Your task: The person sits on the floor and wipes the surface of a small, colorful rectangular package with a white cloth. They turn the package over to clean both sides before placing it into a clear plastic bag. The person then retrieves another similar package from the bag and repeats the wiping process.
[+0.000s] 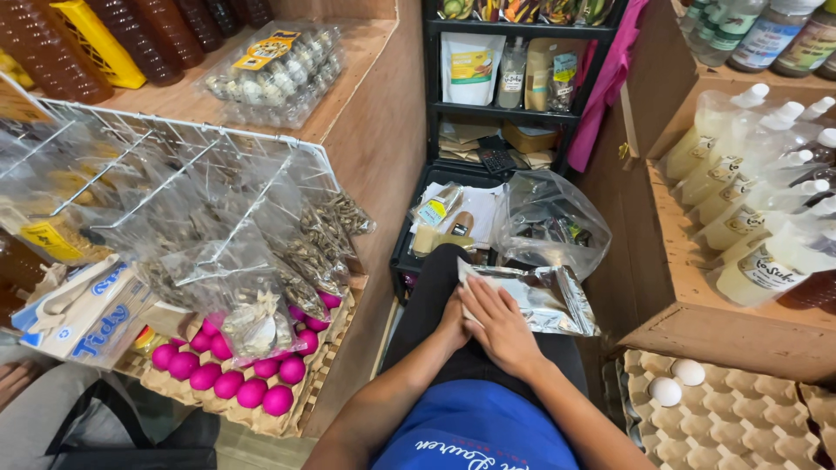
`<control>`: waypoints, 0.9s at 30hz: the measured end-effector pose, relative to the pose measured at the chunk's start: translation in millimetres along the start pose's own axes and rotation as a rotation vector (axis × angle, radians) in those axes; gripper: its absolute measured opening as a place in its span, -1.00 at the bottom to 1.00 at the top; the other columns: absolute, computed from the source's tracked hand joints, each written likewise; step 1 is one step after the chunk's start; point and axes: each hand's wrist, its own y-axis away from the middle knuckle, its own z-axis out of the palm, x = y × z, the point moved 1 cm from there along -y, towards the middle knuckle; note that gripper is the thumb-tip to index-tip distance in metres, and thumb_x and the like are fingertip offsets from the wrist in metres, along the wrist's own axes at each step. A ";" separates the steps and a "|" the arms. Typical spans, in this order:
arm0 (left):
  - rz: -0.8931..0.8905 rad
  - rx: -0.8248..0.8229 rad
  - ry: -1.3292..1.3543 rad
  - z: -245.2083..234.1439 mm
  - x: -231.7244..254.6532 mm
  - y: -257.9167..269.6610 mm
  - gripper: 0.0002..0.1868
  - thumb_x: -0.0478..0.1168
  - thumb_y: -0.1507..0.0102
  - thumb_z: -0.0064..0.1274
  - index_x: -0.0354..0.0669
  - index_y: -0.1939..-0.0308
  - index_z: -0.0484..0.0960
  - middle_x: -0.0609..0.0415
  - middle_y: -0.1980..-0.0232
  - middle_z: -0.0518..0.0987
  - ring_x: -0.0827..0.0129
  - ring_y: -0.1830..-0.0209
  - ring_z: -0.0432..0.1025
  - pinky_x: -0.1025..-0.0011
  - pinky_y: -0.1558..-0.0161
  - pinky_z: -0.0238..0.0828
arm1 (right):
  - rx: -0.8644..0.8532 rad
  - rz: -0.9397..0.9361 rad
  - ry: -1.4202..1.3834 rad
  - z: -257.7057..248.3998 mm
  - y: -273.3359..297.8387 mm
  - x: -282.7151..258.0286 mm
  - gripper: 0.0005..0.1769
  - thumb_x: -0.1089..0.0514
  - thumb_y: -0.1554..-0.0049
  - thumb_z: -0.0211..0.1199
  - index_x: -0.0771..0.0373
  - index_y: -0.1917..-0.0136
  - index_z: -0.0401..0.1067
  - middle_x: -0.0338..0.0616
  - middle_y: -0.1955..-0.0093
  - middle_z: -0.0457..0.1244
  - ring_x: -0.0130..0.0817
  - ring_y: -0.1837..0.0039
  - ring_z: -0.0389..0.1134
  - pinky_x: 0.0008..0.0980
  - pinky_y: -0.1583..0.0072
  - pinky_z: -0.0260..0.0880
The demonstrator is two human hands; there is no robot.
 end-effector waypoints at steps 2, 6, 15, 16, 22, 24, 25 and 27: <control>0.028 0.020 -0.008 -0.5 -3.3 -0.1 -0.68 0.05 -0.47 -0.10 0.02 -0.17 0.56 0.03 0.02 0.66 0.31 0.13 0.55 0.28 0.13 0.60 | 0.009 0.016 -0.031 -0.8 19.5 6.6 -0.36 -0.14 -0.33 -0.07 -0.03 -0.62 0.11 -0.10 -0.63 0.05 -0.13 -0.63 0.02 0.01 -0.47 0.02; 0.014 0.006 0.061 7.2 0.5 7.3 -0.70 0.00 -0.48 -0.14 -0.03 -0.14 0.56 0.05 0.07 0.63 0.35 0.13 0.54 0.33 0.13 0.58 | 0.056 0.143 -0.057 -17.8 37.2 29.3 -0.41 -0.05 -0.32 -0.06 -0.04 -0.59 0.19 -0.16 -0.59 0.13 -0.21 -0.62 0.06 -0.02 -0.49 -0.02; -0.019 0.020 0.072 10.3 4.0 3.4 -0.73 -0.01 -0.44 -0.02 0.04 -0.15 0.57 0.04 0.06 0.66 0.29 0.16 0.60 0.29 0.25 0.66 | 0.142 0.288 -0.126 -6.8 19.3 25.9 -0.42 0.01 -0.32 -0.01 0.01 -0.59 0.20 -0.15 -0.56 0.17 -0.17 -0.59 0.11 0.04 -0.46 0.09; -0.009 0.023 0.071 9.1 3.8 1.8 -0.74 -0.01 -0.45 -0.04 0.02 -0.12 0.57 0.03 0.10 0.66 0.30 0.21 0.60 0.30 0.29 0.65 | 0.124 0.213 -0.101 -5.4 14.9 18.7 -0.41 -0.02 -0.32 -0.02 -0.01 -0.60 0.18 -0.18 -0.57 0.15 -0.21 -0.61 0.08 0.00 -0.47 0.05; -0.011 0.012 -0.015 5.9 2.4 -2.4 -0.76 -0.01 -0.44 -0.05 0.01 -0.06 0.60 0.04 0.10 0.64 0.29 0.17 0.55 0.21 0.19 0.60 | 0.139 -0.064 0.008 -3.0 14.9 4.2 -0.38 -0.05 -0.28 -0.04 0.00 -0.59 0.16 -0.19 -0.60 0.07 -0.22 -0.57 0.08 -0.08 -0.47 0.01; -0.010 0.009 -0.051 5.5 1.1 -5.9 -0.73 0.00 -0.43 -0.02 -0.01 -0.07 0.61 -0.02 0.08 0.66 0.21 0.13 0.56 0.11 0.15 0.60 | 0.198 -0.118 0.001 -2.5 19.3 7.5 -0.41 -0.04 -0.29 -0.04 0.00 -0.56 0.24 -0.13 -0.53 0.14 -0.16 -0.46 0.19 -0.10 -0.42 0.10; -0.045 0.030 -0.061 4.8 -0.5 -6.6 -0.67 0.08 -0.42 -0.01 0.04 -0.13 0.60 0.00 0.00 0.65 0.18 0.04 0.54 -0.10 -0.03 0.40 | 0.217 -0.134 0.008 -1.0 22.7 10.4 -0.48 0.01 -0.27 0.01 0.02 -0.48 0.33 -0.11 -0.43 0.19 -0.14 -0.35 0.25 -0.10 -0.33 0.15; -0.089 0.057 -0.071 4.3 -2.1 -8.1 -0.61 0.16 -0.41 -0.01 0.10 -0.19 0.59 0.02 -0.08 0.64 0.15 -0.06 0.52 -0.31 -0.21 0.20 | 0.229 -0.146 0.010 1.7 29.5 17.1 -0.54 0.06 -0.24 0.06 0.05 -0.40 0.41 -0.10 -0.33 0.24 -0.11 -0.23 0.30 -0.09 -0.25 0.19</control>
